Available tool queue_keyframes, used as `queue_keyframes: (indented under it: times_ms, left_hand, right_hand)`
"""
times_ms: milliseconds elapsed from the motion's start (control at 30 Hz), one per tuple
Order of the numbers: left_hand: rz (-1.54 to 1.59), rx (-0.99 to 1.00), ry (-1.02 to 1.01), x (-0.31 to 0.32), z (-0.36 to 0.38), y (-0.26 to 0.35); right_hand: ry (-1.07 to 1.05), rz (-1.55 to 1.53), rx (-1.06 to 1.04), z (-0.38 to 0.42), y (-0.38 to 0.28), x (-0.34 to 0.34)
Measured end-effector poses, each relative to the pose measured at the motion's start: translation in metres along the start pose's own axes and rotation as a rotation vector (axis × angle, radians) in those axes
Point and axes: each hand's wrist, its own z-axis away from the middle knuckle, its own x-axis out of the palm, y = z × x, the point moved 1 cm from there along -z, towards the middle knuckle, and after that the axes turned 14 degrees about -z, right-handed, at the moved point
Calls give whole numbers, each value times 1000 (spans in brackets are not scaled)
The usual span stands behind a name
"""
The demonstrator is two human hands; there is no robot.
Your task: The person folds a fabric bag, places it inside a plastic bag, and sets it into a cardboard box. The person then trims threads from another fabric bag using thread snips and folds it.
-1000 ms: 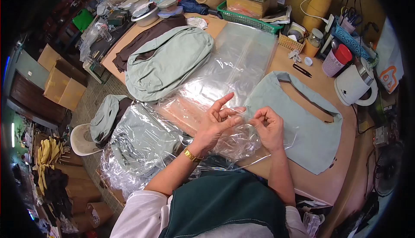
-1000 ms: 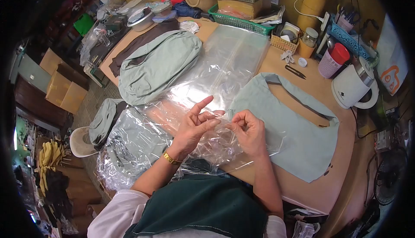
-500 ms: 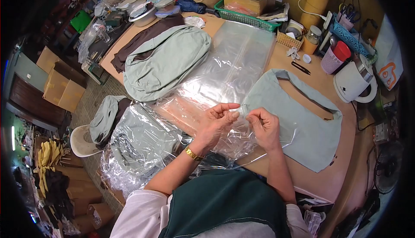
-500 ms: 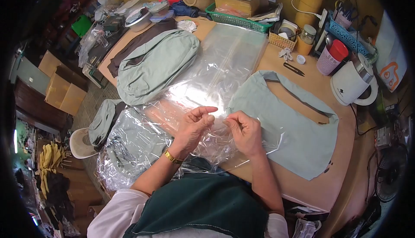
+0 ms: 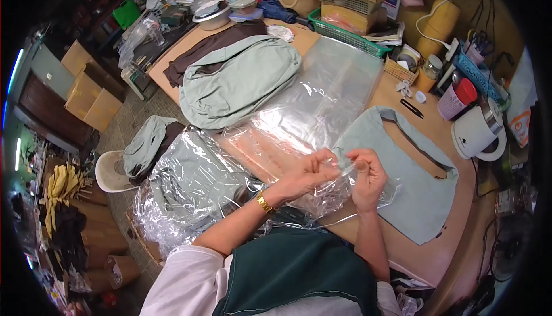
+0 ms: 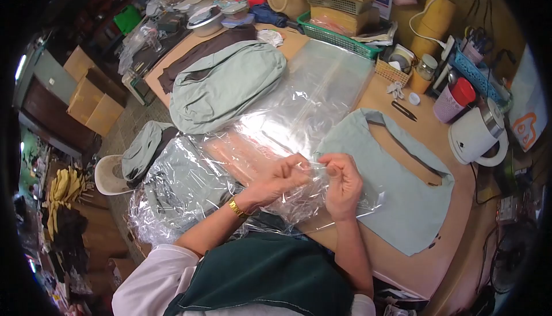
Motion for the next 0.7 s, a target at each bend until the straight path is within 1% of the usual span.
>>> queue_keyframes:
  times_ms: [33, 67, 100, 167, 200, 233, 300, 333, 367, 400, 433, 467, 500, 533, 567, 600, 633, 667, 700]
  left_hand:
    - [-117, -5, -89, 1, -2, 4]
    - [-259, -91, -176, -4, -1, 11]
    - [-257, -84, -160, -8, -2, 14]
    - [-654, 145, 56, -16, -3, 22]
    - [-724, 369, 149, -14, -6, 27]
    - [-726, 371, 170, -12, -7, 30]
    - [-72, 225, 89, -5, -7, 35]
    - [9, 205, 58, -6, -10, 30]
    - [9, 211, 64, -9, -8, 32]
    - [-121, 122, -14, -10, -7, 37]
    - [-251, 32, -94, -10, -5, 43]
    - [-453, 56, -228, -7, -3, 51]
    - [-452, 58, -235, -8, -2, 53]
    - [-521, 114, -312, -8, -1, 55]
    - [-590, 172, -392, -7, -1, 56]
    - [-593, 307, -243, -10, -4, 57]
    - [-594, 310, -258, -16, -4, 68]
    - [-461, 198, -164, -28, -3, 84]
    - [-330, 84, -75, -35, 0, 96]
  right_hand:
    - [13, -103, 46, 3, -2, 0]
    - [23, -205, 94, 5, -3, -1]
    - [7, -212, 94, 6, -6, -3]
    - [-131, -385, 331, 1, -12, -12]
    - [-227, -320, 367, -3, -16, -16]
    - [-247, -326, 368, -9, -20, -16]
    - [-522, -119, 239, -18, -30, -13]
    - [-535, -122, 238, -20, -31, -13]
    - [-473, -25, 191, -22, -32, -14]
    - [-408, 73, 141, -24, -34, -14]
    - [-411, 75, 137, -27, -38, -11]
    - [-220, -109, 123, -32, -43, -8]
    - [-25, -290, 107, -34, -48, -8]
    - [-20, -285, 104, -33, -51, -12]
    - [-137, -318, 243, -30, -53, -16]
    - [-189, -333, 309, -30, -55, -18]
    - [-240, -345, 375, -29, -58, -20]
    - [-463, -242, 521, -29, -60, -19]
    - [-556, -187, 598, -29, -61, -19]
